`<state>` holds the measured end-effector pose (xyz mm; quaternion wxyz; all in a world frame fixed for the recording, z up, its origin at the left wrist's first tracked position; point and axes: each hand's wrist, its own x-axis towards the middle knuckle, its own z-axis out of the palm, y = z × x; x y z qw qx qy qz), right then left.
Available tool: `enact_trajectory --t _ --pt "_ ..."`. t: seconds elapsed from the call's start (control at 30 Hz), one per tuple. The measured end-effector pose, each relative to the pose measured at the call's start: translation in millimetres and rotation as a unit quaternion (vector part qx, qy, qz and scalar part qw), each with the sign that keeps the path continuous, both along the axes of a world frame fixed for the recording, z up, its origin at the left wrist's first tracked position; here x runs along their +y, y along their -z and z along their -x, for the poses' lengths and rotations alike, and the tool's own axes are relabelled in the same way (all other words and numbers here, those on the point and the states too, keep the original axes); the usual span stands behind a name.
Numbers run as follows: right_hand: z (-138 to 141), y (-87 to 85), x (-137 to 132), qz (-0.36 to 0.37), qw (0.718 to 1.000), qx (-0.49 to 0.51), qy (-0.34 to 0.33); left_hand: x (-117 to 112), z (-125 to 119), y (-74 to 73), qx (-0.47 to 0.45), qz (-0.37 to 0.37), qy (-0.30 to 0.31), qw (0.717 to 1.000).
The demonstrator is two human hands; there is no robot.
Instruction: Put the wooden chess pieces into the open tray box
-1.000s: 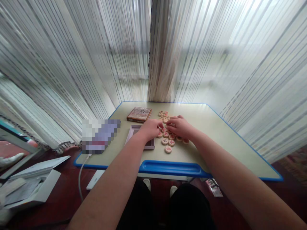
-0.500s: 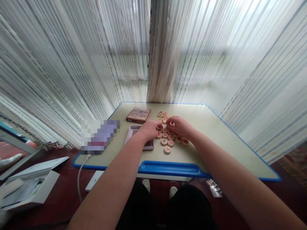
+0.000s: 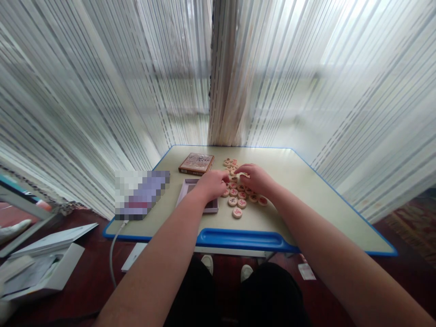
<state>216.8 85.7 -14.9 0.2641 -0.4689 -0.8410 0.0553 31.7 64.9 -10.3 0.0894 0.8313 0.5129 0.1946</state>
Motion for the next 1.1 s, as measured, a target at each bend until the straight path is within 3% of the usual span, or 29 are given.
enact_trajectory --t 0.23,0.53,0.83,1.1 --pt "-1.1 6.4 7.0 -0.003 0.996 -0.082 -0.036 -1.2 -0.7 -0.3 -0.007 0.002 0.002 1.000" --pt "1.1 2.2 0.5 -0.011 0.996 -0.090 0.008 0.9 -1.8 -0.1 -0.006 0.000 0.000 1.000" --pt "2.7 2.7 2.4 -0.011 0.994 -0.112 0.006 1.9 -6.4 3.3 -0.005 0.000 0.078 0.997" --pt "3.4 1.7 0.7 0.004 0.994 -0.107 0.006 1.8 -6.3 2.6 0.040 -0.020 0.080 0.996"
